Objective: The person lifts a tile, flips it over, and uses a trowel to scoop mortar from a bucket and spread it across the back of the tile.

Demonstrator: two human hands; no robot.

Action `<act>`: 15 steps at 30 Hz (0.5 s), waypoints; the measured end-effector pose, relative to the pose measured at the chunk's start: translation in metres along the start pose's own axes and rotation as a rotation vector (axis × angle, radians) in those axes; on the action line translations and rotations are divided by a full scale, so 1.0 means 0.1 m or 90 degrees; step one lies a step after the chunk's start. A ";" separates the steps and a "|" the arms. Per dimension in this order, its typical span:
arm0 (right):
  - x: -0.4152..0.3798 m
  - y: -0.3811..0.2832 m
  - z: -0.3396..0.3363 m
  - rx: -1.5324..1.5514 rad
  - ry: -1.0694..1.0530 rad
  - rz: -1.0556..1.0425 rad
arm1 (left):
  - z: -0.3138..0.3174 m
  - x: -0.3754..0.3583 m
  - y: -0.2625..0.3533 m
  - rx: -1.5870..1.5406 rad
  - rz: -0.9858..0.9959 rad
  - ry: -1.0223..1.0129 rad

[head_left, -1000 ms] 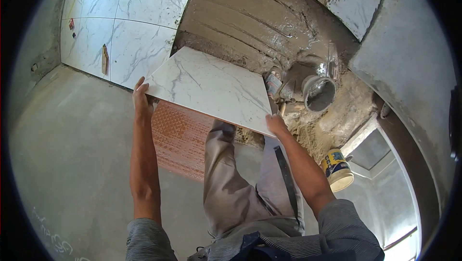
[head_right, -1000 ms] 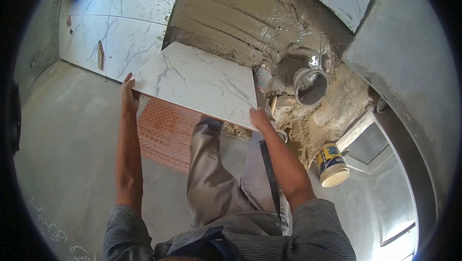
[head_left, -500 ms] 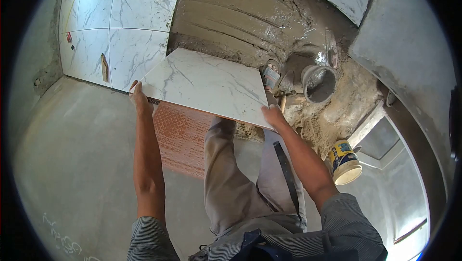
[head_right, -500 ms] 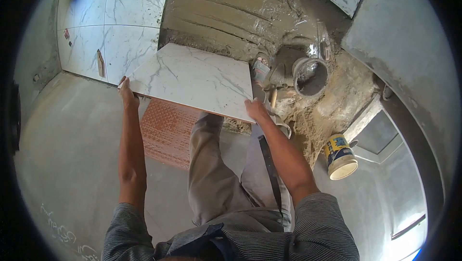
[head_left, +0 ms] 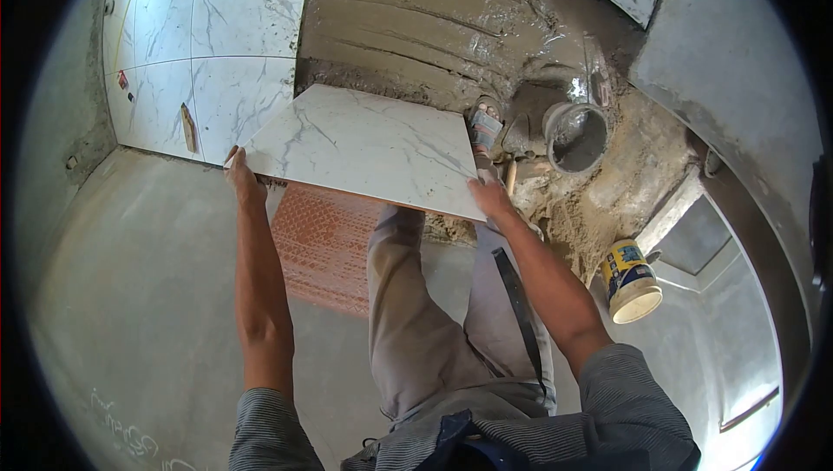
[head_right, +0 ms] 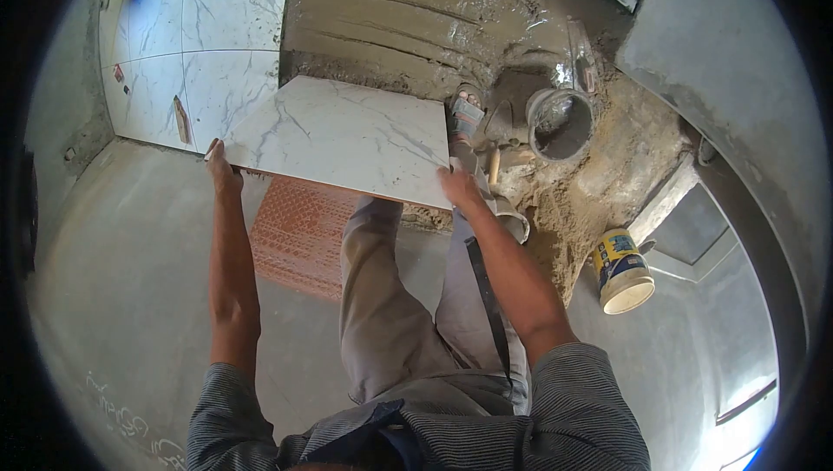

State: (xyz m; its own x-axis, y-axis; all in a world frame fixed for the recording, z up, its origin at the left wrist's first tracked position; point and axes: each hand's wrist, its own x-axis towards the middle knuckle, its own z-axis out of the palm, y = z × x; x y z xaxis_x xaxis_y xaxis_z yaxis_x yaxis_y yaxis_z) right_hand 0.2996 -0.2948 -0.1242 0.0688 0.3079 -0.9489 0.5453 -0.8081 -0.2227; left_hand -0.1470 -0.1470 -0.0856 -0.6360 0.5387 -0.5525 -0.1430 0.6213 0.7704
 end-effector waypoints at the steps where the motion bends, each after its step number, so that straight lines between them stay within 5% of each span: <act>1: 0.01 0.02 0.01 0.008 0.022 -0.013 | -0.01 0.02 0.00 0.004 -0.005 -0.017; 8: 0.04 0.01 -0.07 0.134 -0.032 0.029 | 0.06 0.03 0.03 0.027 0.006 0.013; 15: 0.19 0.29 0.04 0.112 0.006 -0.117 | 0.02 0.02 0.01 0.017 0.007 -0.022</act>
State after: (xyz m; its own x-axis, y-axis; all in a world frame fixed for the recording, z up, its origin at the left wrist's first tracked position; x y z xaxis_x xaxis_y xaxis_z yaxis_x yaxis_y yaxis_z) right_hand 0.3135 -0.3139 -0.1494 -0.0106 0.4616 -0.8870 0.3959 -0.8127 -0.4276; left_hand -0.1469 -0.1437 -0.0865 -0.6108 0.5649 -0.5548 -0.1160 0.6293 0.7684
